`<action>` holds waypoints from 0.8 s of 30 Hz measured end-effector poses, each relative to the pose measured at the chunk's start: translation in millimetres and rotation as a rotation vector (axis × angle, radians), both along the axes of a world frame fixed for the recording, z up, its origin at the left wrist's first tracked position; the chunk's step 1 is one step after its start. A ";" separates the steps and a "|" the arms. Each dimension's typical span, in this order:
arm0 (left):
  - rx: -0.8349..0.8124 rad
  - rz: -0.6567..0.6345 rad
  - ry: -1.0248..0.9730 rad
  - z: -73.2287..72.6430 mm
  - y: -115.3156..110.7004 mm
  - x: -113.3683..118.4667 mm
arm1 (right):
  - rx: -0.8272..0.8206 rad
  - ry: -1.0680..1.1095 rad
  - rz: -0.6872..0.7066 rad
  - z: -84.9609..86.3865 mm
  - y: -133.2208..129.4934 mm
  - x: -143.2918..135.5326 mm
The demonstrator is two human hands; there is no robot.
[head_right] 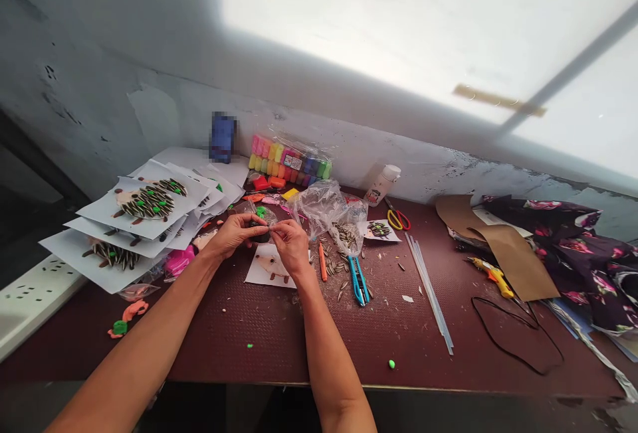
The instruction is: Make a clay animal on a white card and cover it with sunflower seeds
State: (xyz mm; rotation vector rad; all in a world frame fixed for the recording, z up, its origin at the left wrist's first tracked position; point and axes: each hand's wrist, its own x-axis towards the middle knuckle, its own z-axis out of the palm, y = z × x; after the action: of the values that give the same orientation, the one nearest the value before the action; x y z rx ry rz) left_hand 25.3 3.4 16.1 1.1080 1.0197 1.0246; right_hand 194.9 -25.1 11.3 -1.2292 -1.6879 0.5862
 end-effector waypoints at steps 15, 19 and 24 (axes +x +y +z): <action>0.108 0.113 -0.050 0.3 3.2 -2.0 | -0.046 0.412 -0.085 10.3 -3.0 -6.5; 0.038 0.071 -0.123 0.3 3.4 -4.3 | -0.217 0.533 -0.041 11.8 -0.6 -2.6; 0.051 0.061 -0.155 0.8 2.0 -4.9 | -0.221 0.503 -0.021 14.5 -3.0 -3.9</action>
State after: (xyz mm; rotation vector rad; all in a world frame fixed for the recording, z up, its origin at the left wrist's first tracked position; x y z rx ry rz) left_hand 20.4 5.5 16.9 1.0271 0.9121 1.1727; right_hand 191.0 -28.1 25.7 -1.1301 -1.2093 0.9975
